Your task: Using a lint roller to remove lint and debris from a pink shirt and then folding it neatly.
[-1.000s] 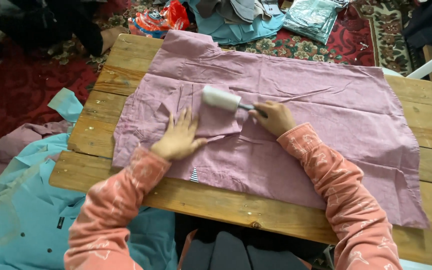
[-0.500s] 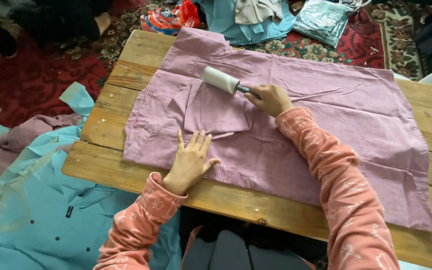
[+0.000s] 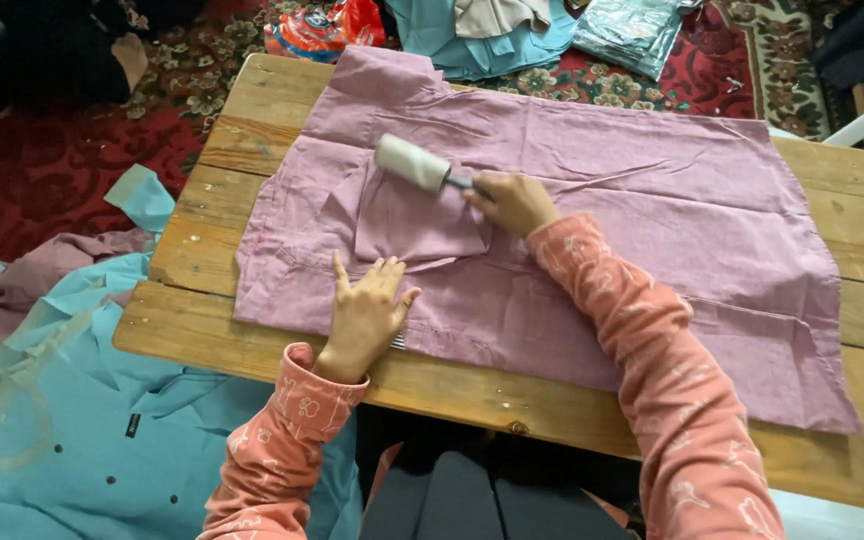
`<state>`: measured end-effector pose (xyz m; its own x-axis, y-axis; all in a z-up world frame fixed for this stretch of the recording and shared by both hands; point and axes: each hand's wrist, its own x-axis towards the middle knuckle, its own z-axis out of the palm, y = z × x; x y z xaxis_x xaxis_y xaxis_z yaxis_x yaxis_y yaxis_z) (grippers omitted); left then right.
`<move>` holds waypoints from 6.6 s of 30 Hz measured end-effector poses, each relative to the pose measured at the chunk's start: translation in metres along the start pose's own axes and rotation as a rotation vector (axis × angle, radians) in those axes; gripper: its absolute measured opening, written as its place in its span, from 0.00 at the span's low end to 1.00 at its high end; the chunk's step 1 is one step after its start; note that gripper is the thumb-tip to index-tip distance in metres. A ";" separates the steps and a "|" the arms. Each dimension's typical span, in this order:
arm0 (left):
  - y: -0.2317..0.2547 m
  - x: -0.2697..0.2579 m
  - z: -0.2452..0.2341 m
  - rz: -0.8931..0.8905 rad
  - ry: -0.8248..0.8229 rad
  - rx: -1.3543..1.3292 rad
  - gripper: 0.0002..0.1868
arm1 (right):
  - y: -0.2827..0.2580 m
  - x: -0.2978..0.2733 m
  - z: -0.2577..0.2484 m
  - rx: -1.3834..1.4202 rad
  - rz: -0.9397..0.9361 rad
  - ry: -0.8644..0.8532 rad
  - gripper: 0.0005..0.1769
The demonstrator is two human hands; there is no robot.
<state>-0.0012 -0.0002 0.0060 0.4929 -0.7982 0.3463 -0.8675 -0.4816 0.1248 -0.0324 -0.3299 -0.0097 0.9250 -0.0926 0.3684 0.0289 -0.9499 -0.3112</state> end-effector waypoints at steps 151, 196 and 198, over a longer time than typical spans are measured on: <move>-0.220 0.144 -0.007 -0.014 -0.513 -0.231 0.29 | 0.131 -0.324 -0.260 -0.012 0.947 0.001 0.17; 0.013 0.129 0.036 0.497 -0.643 0.023 0.51 | -0.127 -0.306 -0.153 -0.253 1.040 0.079 0.31; 0.011 0.130 0.030 0.505 -0.630 -0.040 0.49 | -0.148 -0.310 -0.132 -0.494 0.786 -0.014 0.29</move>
<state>0.0559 -0.1202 0.0249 -0.0247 -0.9757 -0.2179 -0.9914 -0.0041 0.1307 -0.3735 -0.2003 0.0372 0.6152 -0.7630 0.1984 -0.7699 -0.6356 -0.0572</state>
